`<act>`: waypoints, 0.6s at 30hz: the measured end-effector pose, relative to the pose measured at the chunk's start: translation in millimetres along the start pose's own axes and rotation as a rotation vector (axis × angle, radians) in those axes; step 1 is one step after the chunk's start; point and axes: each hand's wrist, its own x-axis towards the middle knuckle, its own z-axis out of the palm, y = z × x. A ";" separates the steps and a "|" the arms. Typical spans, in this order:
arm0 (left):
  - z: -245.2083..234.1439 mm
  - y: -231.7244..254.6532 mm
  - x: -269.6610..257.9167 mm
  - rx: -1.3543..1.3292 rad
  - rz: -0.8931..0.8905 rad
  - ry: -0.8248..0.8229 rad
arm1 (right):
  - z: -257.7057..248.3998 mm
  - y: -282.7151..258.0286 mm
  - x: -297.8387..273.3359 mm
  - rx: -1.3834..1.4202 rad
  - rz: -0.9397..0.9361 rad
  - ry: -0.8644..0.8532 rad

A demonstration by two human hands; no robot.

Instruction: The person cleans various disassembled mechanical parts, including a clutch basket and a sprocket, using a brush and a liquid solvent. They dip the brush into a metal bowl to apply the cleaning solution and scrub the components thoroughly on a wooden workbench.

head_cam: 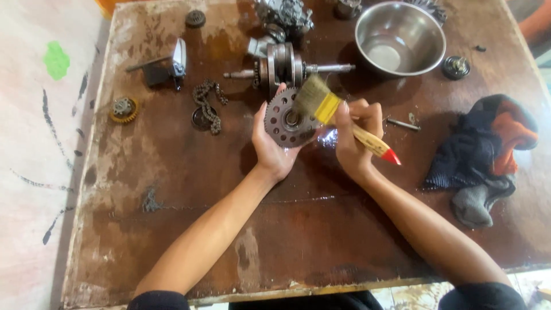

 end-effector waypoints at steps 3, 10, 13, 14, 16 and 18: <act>-2.5 -0.8 2.2 -0.020 -0.030 -0.013 | -9.8 26.3 -15.2 -0.495 -0.492 -0.224; 2.7 3.4 -1.8 -0.035 -0.043 -0.033 | 1.3 15.8 -15.0 -0.089 -0.046 -0.044; 2.6 6.2 1.8 0.081 -0.031 -0.052 | 3.2 14.5 -11.8 -0.326 -0.482 -0.345; 1.0 3.2 0.8 0.009 -0.041 -0.025 | 2.3 15.1 -10.5 -0.171 -0.319 -0.209; -2.3 -1.8 -0.9 -0.063 -0.049 0.005 | 0.9 17.1 -14.2 -0.014 -0.157 -0.069; -2.8 -3.0 2.1 -0.026 -0.025 -0.056 | 0.2 19.5 -18.3 -0.244 -0.215 -0.114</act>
